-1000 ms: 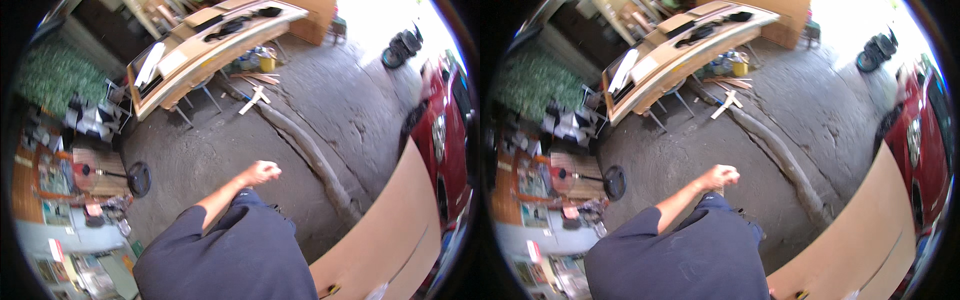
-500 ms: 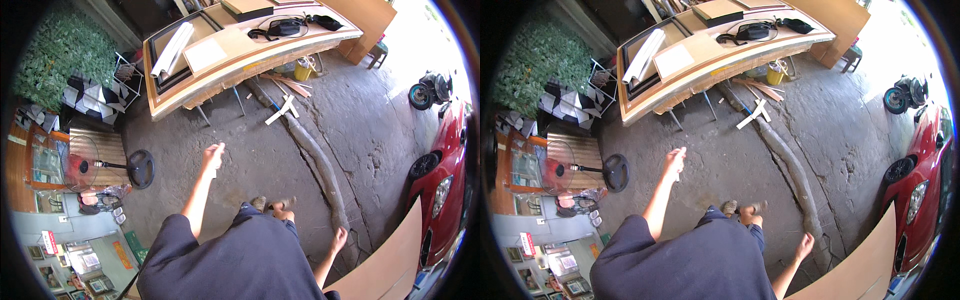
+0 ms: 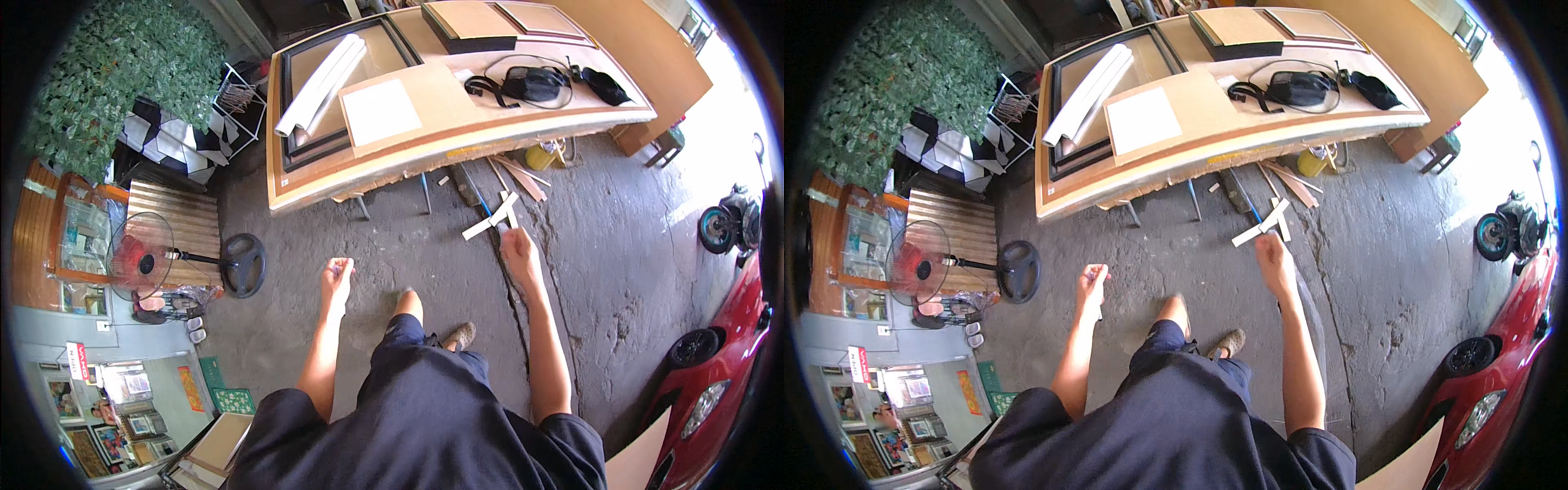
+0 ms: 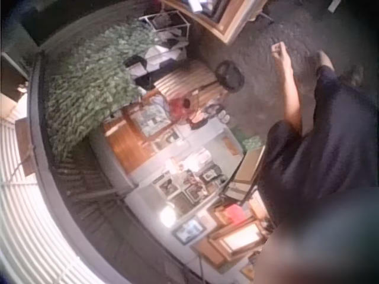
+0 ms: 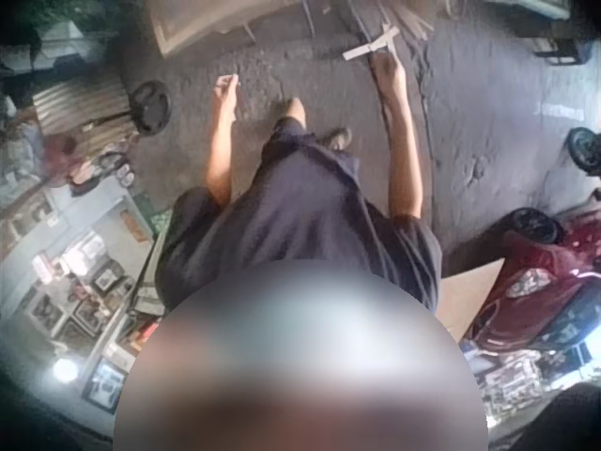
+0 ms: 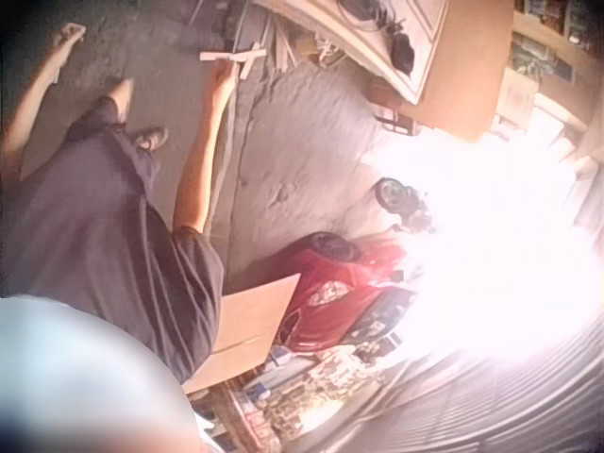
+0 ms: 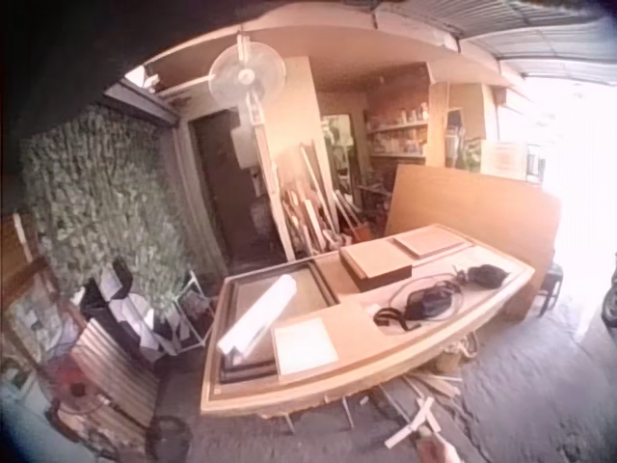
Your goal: The person measures several picture frames and boards with a tape measure, records dimensions on a notepad, and moves items between a workbench and a display rack. The person handles frames, boards, a tape measure, and a notepad throughout the sequence.
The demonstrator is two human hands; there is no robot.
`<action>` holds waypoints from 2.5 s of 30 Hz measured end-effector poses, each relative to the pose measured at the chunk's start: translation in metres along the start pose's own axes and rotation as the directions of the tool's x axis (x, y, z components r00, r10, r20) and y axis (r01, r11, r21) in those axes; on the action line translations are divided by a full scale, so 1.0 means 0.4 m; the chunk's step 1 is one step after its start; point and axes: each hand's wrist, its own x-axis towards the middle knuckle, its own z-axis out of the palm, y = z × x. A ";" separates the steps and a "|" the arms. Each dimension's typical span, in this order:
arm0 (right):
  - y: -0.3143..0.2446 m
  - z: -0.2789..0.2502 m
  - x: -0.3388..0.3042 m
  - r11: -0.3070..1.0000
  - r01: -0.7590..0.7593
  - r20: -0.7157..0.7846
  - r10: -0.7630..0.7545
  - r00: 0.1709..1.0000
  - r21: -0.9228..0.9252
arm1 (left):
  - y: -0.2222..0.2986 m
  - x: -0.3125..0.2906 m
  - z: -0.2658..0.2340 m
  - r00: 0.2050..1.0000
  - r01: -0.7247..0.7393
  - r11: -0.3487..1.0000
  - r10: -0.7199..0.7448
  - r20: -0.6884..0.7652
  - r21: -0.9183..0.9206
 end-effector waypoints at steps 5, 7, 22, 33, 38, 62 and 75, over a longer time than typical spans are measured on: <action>-0.193 0.211 0.345 0.996 0.059 0.094 -0.053 0.994 -0.064 | 0.107 0.266 0.064 0.984 0.141 0.984 -0.151 -0.093 -0.111; -0.258 0.298 0.473 0.992 0.041 0.134 -0.025 0.991 -0.118 | 0.093 0.412 0.102 0.990 -0.037 0.993 0.021 -0.141 -0.109; -0.159 0.696 0.916 0.808 -0.302 -0.094 0.297 0.950 -0.505 | 0.165 0.896 0.180 0.987 -0.128 0.962 0.100 0.124 0.240; -0.116 0.443 0.989 0.898 -0.058 -0.208 -0.038 0.977 -0.435 | 0.206 0.872 -0.050 0.857 0.496 0.784 -0.375 0.354 -0.372; 0.029 0.212 1.084 0.751 -0.301 -0.173 0.247 0.953 -0.587 | 0.133 0.886 -0.191 0.882 0.442 0.712 -0.236 0.407 -0.546; -0.141 0.140 0.898 0.619 -0.133 -0.014 0.227 0.974 0.774 | 0.206 0.849 -0.218 0.999 0.037 0.554 -0.032 0.023 -0.832; -0.031 0.144 1.102 0.481 0.031 -0.136 0.185 0.973 0.876 | 0.224 0.814 -0.074 0.992 0.128 0.610 -0.095 0.088 -0.782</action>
